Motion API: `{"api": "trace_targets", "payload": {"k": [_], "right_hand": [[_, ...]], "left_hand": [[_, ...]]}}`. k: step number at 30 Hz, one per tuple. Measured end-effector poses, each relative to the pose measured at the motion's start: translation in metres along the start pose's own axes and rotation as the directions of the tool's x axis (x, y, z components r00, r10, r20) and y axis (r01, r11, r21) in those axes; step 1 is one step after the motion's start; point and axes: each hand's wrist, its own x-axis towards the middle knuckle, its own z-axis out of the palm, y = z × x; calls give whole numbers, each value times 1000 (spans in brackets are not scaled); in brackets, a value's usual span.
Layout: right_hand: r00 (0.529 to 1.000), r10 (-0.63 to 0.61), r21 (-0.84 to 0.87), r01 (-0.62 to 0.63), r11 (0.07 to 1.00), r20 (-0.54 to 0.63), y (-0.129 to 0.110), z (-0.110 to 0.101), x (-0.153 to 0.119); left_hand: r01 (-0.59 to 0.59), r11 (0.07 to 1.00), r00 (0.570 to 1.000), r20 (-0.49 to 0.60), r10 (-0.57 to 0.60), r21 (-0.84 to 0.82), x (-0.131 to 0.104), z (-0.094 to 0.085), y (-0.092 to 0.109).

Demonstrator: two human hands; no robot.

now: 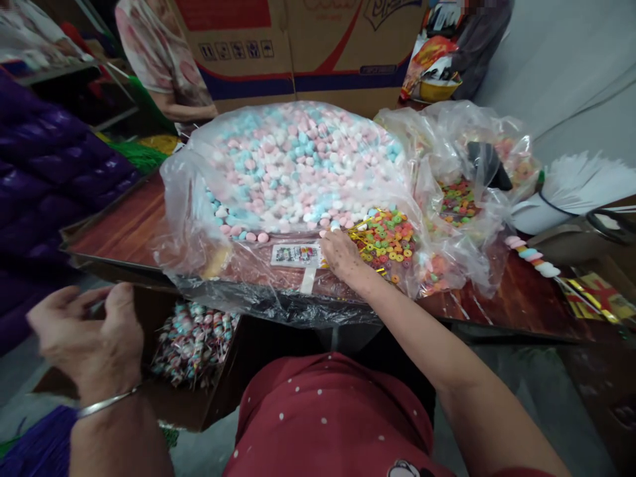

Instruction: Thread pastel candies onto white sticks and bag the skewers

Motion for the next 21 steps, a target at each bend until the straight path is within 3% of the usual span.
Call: {"api": "trace_targets", "payload": {"k": [1,3,5,7,9,11,13,15,18,21], "right_hand": [[1000,-8,-8,8,1000,-3,0,0,0],[1000,-24,-21,23,1000,-16,0,-4,-2],[997,-59,-40,57,998,-55,1,-11,-6],[978,-142,-77,132,988,-151,1,-18,-13],[928,-251,-119,226,967,-277,0,-25,-25],[865,-335,-127,310,942,-373,0,-30,-39],[829,-369,-85,368,926,-420,1,-33,-53],[824,-307,15,356,934,-476,4,-33,-64],[851,-2,336,210,918,-526,10,-31,-76],[928,201,668,64,741,-312,16,-31,-84]], "left_hand": [[29,998,990,-137,-21,61,-4,7,8],[-104,990,991,-80,111,93,-12,23,29],[-332,943,943,38,331,26,-21,41,56],[-539,836,812,198,549,-109,-28,58,82],[-611,769,688,353,634,-188,-35,75,106],[-567,777,582,533,614,-275,-41,90,125],[-411,843,473,710,522,-346,-46,103,136],[-223,898,384,812,438,-379,-51,112,141],[-18,910,329,857,396,-414,-59,119,140],[35,907,284,874,394,-420,-66,120,139]]}}
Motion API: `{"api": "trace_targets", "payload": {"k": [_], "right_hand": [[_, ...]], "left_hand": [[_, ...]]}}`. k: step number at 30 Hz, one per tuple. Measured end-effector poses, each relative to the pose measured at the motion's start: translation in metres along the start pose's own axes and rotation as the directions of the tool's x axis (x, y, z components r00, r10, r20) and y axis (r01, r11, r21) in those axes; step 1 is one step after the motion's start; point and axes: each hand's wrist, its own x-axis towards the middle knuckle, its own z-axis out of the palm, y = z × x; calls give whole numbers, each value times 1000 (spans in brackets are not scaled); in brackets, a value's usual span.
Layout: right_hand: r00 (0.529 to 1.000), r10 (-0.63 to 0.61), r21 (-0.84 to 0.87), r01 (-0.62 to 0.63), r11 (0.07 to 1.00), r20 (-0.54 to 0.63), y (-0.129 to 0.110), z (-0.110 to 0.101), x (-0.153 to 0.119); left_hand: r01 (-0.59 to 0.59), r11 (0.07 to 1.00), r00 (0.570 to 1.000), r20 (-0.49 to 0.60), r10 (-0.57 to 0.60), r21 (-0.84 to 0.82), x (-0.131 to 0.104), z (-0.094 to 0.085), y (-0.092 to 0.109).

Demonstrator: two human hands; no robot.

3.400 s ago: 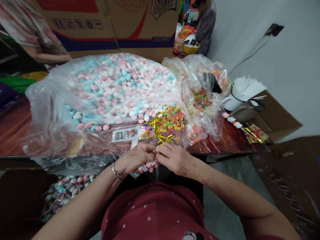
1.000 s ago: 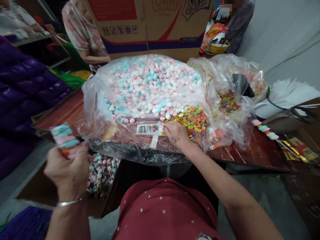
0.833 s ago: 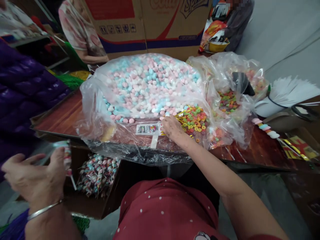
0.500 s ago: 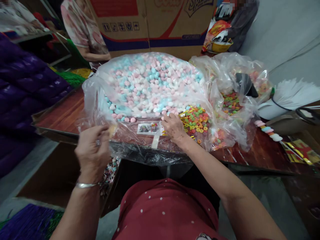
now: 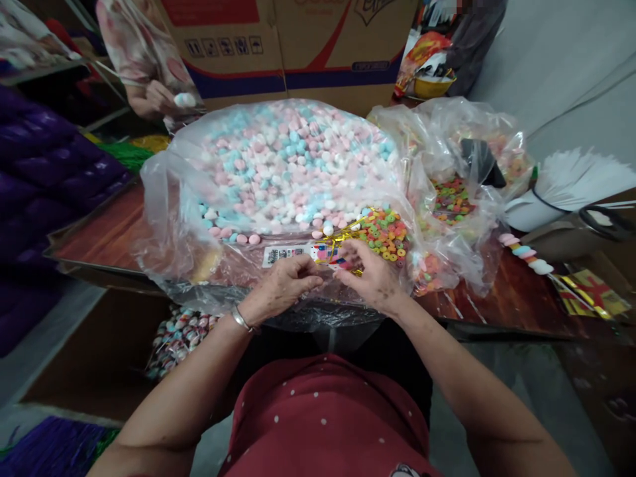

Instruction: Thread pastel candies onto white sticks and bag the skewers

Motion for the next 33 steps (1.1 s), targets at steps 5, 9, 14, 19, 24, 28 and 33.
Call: {"api": "trace_targets", "payload": {"k": [5,9,14,19,24,28,33], "right_hand": [[989,104,126,-117,985,106,-3,-6,-10],[996,2,86,-10,996,89,-4,-9,-16],[969,-230,-109,240,965,95,-1,-13,-20],[952,-305,-283,302,910,35,1,-12,-26],[965,-260,-399,253,881,40,-7,-12,-42],[982,-180,-326,151,933,-59,2,-40,-60],[825,163,-585,-508,632,-541,55,-138,-101]], "left_hand": [[-79,997,996,31,79,-4,-5,9,2],[-144,984,989,-11,146,108,-8,14,1],[-188,970,982,35,185,155,-12,17,0],[-137,991,990,-22,137,6,-16,27,-4],[-150,989,989,13,150,-9,-23,37,-4],[-221,972,972,-66,227,78,-26,41,-6],[-253,958,957,-107,268,137,-34,37,-11]]}}
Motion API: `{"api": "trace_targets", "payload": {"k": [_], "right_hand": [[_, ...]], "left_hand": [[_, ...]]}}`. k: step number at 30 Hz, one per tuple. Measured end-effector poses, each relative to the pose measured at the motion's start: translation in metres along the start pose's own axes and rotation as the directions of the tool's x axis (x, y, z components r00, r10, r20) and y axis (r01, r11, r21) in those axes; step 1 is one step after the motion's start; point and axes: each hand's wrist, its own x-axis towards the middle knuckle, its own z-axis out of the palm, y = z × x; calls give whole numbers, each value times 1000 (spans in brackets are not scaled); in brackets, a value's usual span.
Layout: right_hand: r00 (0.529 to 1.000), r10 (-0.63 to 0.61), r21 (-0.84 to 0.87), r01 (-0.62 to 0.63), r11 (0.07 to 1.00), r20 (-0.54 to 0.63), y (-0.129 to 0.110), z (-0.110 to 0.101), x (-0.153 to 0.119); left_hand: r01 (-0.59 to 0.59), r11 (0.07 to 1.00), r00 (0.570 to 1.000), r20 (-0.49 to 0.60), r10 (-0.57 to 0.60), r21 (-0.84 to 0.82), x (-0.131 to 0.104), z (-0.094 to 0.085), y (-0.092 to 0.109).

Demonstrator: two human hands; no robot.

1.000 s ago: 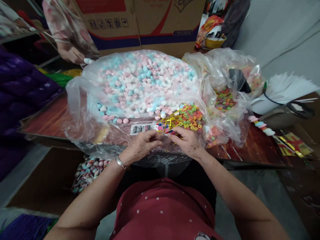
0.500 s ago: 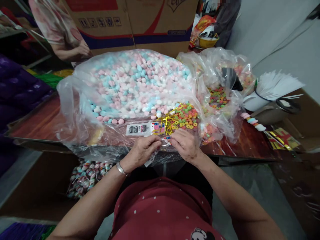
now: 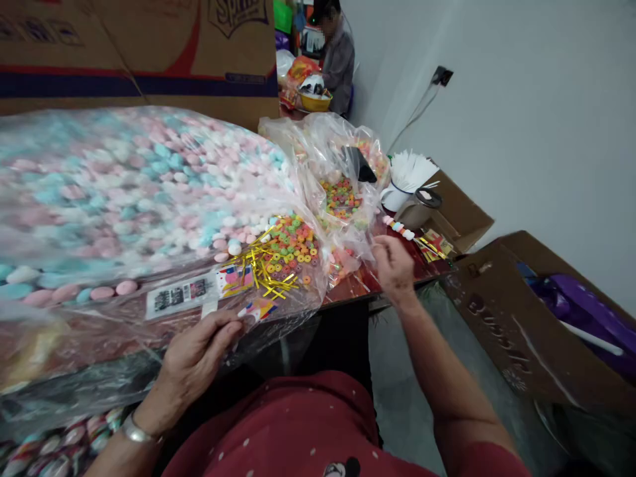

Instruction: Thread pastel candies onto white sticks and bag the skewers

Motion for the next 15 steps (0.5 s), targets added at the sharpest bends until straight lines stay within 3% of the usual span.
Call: {"api": "trace_targets", "payload": {"k": [1,4,6,10,15], "right_hand": [[997,71,-219,-70,973,-3,25,-5,7],[989,144,-372,-125,920,23,87,-18,23],[984,165,-438,-119,891,66,111,-21,29],[971,192,-530,-91,843,139,127,-17,35],[966,199,-589,-67,805,162,122,-10,42]], "left_hand": [[-4,1000,1000,-7,4,10,-2,-2,0],[-39,999,999,-25,40,24,-6,-4,1],[-66,998,998,-10,66,24,-5,-4,3],[-93,996,995,38,93,15,-3,0,7],[-67,998,996,54,68,-17,-4,1,2]]}}
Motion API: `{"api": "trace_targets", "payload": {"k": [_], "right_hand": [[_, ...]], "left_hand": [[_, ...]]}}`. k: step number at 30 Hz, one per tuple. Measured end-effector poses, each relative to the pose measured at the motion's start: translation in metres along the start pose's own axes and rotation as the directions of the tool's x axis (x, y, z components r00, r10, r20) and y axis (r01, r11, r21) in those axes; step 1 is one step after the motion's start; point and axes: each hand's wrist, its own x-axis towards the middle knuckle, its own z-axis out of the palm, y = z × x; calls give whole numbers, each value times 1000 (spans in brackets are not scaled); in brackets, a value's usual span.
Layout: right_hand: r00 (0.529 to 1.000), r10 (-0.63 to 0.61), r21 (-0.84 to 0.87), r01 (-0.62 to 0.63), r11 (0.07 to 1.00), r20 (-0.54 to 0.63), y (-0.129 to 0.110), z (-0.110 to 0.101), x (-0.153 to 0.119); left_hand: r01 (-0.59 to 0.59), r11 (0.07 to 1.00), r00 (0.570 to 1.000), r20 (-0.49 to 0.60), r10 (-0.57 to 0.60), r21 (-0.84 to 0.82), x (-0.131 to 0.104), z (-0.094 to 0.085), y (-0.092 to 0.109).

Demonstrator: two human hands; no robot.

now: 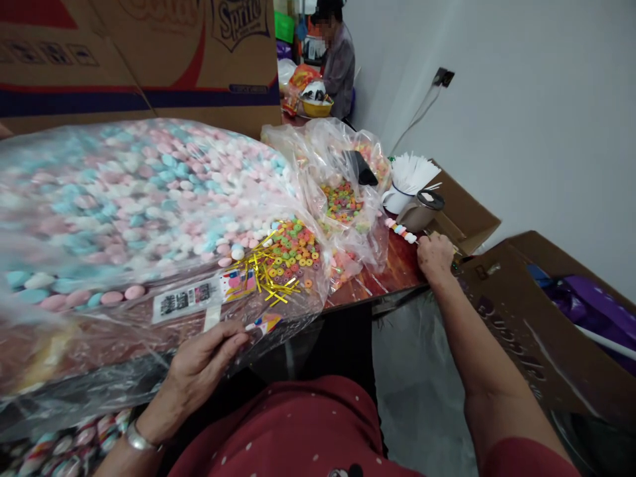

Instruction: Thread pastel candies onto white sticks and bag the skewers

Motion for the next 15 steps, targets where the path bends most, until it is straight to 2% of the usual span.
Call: {"api": "trace_targets", "payload": {"k": [5,7,8,9,11,13,15], "right_hand": [[999,15,-23,-16,1000,-32,3,-15,-15],[995,-17,61,23,998,-94,5,-25,-28],[986,-56,162,82,983,-157,5,-31,-34],[968,-101,285,167,944,-231,2,-37,-42],[920,-184,506,347,790,-345,-10,-51,-55],[895,-259,581,435,688,-363,-31,-68,-68],[848,-369,654,529,541,-381,-55,-85,-78]], "left_hand": [[24,998,1000,0,-24,-52,-3,-3,-11],[21,998,1000,1,-21,-56,-3,-4,-13],[19,998,1000,2,-18,-58,-2,-5,-12],[16,998,1000,3,-16,-62,-1,-6,-12],[12,997,1000,11,-11,-76,1,-7,-9],[19,995,999,31,-16,-101,3,-8,-8],[40,991,999,41,-36,-126,4,-8,-9]]}}
